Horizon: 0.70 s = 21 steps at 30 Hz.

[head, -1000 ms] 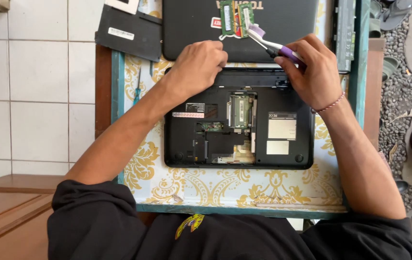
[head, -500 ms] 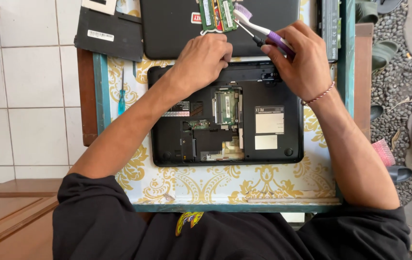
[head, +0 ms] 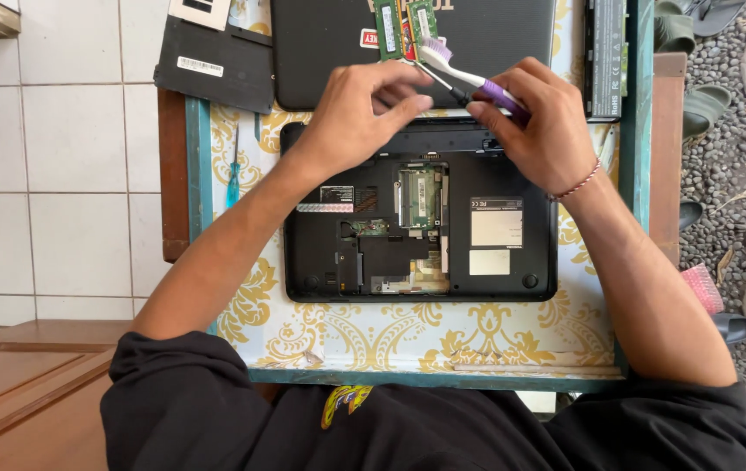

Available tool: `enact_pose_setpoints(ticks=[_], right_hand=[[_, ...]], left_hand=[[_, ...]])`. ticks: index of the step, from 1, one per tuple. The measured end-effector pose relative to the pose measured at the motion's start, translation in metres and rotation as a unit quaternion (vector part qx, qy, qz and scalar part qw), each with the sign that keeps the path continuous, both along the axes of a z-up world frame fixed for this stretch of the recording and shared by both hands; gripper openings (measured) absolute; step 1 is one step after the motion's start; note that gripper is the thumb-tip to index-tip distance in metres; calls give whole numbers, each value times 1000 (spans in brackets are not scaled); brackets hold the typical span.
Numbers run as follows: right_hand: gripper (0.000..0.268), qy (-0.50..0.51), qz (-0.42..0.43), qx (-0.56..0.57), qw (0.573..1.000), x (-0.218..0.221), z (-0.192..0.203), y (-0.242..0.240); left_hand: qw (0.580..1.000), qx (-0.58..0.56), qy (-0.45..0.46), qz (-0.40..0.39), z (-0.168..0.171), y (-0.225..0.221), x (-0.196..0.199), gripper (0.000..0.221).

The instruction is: Cleaning RAM modules with a brush and disassembling a laptop by removing screws and the optical drive.

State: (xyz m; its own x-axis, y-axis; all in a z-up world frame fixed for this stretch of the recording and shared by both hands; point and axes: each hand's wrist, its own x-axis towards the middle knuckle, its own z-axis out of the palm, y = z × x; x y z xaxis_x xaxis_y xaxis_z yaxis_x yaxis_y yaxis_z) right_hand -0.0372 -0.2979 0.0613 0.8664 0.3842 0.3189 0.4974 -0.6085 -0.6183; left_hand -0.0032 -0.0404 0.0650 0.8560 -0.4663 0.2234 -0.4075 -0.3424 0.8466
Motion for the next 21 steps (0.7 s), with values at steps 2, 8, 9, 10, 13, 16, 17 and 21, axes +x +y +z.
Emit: enact_pose_setpoints(ticks=[2, 8, 9, 10, 13, 16, 17, 21], right_hand=[[13, 18, 11, 40, 999, -7, 0, 11], [21, 52, -25, 92, 994, -33, 8, 34], [26, 59, -16, 100, 993, -34, 11, 35], [26, 59, -19, 100, 993, -35, 16, 32], [11, 104, -61, 144, 982, -37, 26, 16], [38, 100, -107, 151, 978, -39, 39, -5], [36, 73, -94, 110, 987, -43, 49, -8], [4, 20, -70, -83, 994, -58, 62, -28]], left_hand=[[992, -76, 89, -51, -5, -7, -13, 29], [943, -258, 207, -42, 5, -16, -43, 37], [951, -248, 182, -34, 11, -14, -44, 38], [951, -248, 184, -37, 11, -8, -42, 38], [944, -287, 159, -23, 15, 11, -33, 33], [990, 11, -134, 51, 14, 33, -23, 29], [989, 71, -128, 20, 6, 36, -20, 27], [982, 174, -56, -41, -8, 32, -24, 15]])
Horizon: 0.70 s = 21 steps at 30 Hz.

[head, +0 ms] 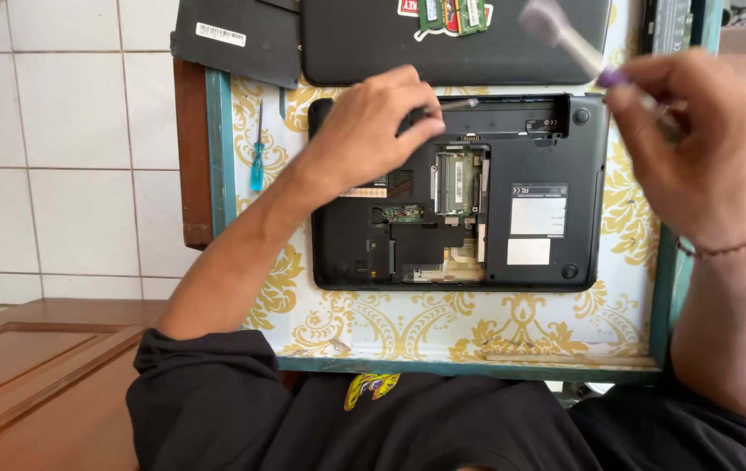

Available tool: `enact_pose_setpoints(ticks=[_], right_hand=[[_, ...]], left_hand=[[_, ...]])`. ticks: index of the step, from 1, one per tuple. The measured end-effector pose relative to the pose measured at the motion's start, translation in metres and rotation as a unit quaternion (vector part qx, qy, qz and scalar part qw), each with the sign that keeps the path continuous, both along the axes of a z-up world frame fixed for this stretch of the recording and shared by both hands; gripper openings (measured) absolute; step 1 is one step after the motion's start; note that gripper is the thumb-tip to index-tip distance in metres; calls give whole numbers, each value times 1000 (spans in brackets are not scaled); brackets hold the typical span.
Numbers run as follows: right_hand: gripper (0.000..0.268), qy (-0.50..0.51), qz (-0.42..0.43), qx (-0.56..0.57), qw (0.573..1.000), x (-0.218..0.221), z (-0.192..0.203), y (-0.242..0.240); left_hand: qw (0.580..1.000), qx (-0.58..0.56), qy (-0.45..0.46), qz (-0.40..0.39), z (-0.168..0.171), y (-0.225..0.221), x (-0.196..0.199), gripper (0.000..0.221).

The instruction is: Cleaning RAM modules with a brush and disassembling a laptop by removing screws and the optical drive.

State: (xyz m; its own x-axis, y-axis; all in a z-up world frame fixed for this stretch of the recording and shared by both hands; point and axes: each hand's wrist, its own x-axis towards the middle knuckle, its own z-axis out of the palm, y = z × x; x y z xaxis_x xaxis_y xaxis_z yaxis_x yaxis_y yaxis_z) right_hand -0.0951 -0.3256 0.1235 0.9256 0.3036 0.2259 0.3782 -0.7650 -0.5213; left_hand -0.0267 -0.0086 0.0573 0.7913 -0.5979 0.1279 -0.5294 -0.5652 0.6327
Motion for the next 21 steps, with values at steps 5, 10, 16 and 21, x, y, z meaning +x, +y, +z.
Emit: enact_pose_setpoints(ticks=[5, 10, 16, 21], right_hand=[[23, 69, 52, -154, 984, -26, -6, 4], [15, 53, 10, -214, 975, -51, -29, -7], [14, -11, -5, -204, 979, -37, -43, 4], [12, 38, 21, -176, 983, -25, -36, 4]], left_hand=[[1000, -23, -12, 2, -22, -11, -8, 11], [996, -69, -38, 32, -32, -19, -11, 11], [989, -104, -109, 7, -37, -21, -9, 15], [989, -106, -98, 23, -41, -22, -10, 11]])
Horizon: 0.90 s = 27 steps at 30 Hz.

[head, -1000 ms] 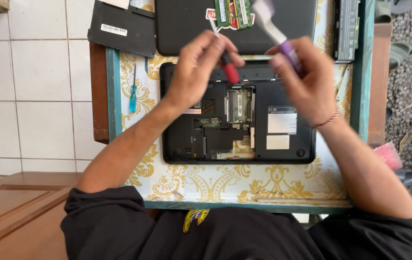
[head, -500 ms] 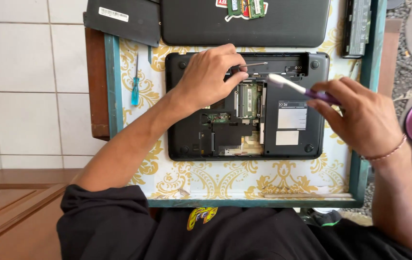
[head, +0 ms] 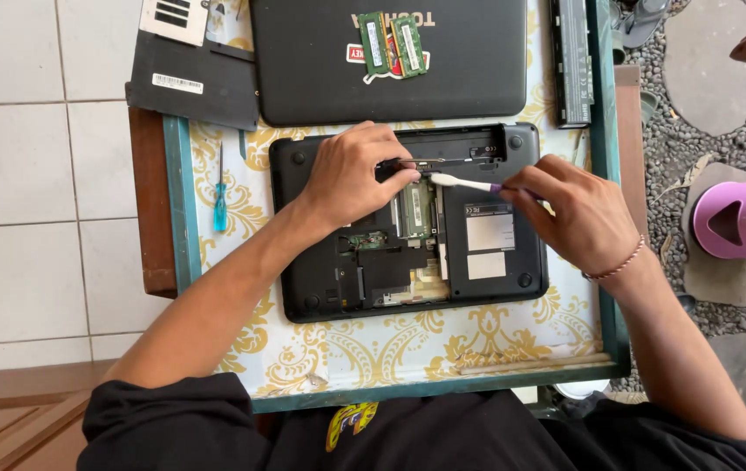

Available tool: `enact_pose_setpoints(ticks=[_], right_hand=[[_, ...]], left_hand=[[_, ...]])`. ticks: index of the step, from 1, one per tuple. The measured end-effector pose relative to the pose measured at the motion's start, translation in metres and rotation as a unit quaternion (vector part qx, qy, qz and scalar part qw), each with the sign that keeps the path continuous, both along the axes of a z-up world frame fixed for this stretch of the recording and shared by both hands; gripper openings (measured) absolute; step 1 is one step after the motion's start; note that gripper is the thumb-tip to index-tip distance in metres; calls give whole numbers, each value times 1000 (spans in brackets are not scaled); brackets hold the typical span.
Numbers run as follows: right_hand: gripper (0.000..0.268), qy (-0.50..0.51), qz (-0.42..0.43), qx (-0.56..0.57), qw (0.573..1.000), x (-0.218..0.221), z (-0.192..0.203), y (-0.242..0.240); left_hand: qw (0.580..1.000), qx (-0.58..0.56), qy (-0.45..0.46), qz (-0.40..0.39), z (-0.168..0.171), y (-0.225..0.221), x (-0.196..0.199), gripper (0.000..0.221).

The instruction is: Cleaning RAM modules with a brush and disassembling a laptop by removing screws and the optical drive.

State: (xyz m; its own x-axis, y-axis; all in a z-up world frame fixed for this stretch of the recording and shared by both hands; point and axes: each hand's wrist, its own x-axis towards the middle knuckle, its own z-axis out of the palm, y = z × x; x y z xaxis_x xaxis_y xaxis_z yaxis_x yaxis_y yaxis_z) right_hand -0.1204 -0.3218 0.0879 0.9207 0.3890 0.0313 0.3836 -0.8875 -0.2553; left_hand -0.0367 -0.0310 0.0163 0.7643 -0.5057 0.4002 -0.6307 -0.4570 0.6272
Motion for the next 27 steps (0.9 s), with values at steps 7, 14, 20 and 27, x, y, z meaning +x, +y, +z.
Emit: enact_pose_setpoints(ticks=[7, 14, 20, 27], right_hand=[[14, 177, 81, 41, 980, -31, 23, -7], [10, -5, 8, -23, 1000, -22, 1, -8], [15, 165, 131, 55, 976, -42, 18, -13], [8, 89, 62, 12, 994, -33, 12, -9]], left_hand=[[1000, -8, 10, 2, -1, 2, 1, 14], [1000, -12, -8, -7, -8, 1, 3, 13], [999, -5, 0, -31, -5, 0, 4, 15], [998, -8, 62, -19, 5, 2, 8, 12]])
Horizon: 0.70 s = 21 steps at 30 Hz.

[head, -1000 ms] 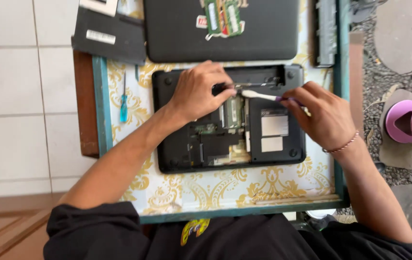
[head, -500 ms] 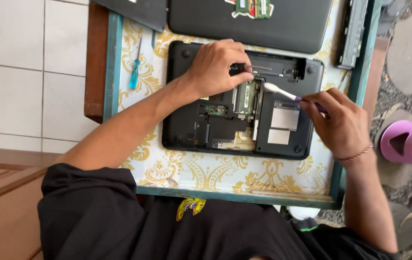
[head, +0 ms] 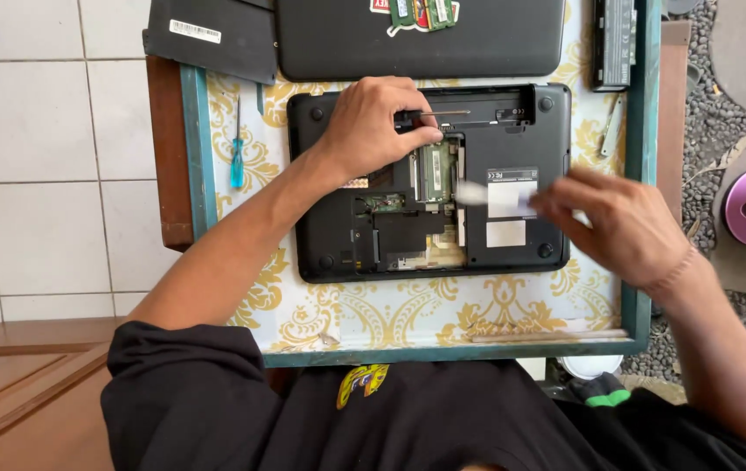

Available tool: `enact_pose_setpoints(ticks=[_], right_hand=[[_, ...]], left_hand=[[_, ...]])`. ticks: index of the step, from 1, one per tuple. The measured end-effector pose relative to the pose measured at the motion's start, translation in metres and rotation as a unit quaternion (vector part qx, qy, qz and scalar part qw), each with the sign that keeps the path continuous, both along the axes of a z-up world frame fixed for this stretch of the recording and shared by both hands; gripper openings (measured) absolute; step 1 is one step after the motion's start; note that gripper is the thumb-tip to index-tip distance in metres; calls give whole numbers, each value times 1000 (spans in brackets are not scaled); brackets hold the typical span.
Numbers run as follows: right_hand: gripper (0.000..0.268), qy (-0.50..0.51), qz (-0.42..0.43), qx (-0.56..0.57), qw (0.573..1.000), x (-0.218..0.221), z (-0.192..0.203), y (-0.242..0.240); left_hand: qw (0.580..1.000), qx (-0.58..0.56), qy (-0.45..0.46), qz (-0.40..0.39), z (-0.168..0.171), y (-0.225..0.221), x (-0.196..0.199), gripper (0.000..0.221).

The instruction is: Cleaning RAM modules with a brush and disassembling a laptop by removing screws and the optical drive.

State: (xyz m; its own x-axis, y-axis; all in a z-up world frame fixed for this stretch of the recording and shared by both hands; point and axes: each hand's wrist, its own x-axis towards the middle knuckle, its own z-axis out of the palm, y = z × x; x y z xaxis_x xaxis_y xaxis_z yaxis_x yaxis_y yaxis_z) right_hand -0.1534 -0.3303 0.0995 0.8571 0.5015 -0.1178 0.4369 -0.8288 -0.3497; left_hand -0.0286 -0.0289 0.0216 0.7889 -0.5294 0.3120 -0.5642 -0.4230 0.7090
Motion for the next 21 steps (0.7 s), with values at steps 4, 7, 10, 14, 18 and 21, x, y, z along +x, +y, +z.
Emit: enact_pose_setpoints(ticks=[4, 7, 10, 14, 18, 21], right_hand=[[15, 34, 63, 49, 996, -9, 0, -3], [16, -108, -45, -68, 991, -10, -7, 0], [11, -9, 7, 7, 1000, -12, 9, 0], [11, 1, -56, 81, 995, -38, 33, -14], [30, -127, -298, 3, 946, -82, -11, -56], [48, -67, -419, -37, 905, -96, -25, -8]], left_hand=[[1000, -8, -13, -11, -1, 2, -2, 11], [1000, 1, -7, -11, 1, 0, 0, 13], [999, -4, -23, -22, 4, 1, 4, 17], [999, 8, -22, -30, 1, 2, -1, 15], [996, 48, -67, -43, 7, 0, -4, 21], [989, 104, -86, -57, 7, -3, -11, 49]])
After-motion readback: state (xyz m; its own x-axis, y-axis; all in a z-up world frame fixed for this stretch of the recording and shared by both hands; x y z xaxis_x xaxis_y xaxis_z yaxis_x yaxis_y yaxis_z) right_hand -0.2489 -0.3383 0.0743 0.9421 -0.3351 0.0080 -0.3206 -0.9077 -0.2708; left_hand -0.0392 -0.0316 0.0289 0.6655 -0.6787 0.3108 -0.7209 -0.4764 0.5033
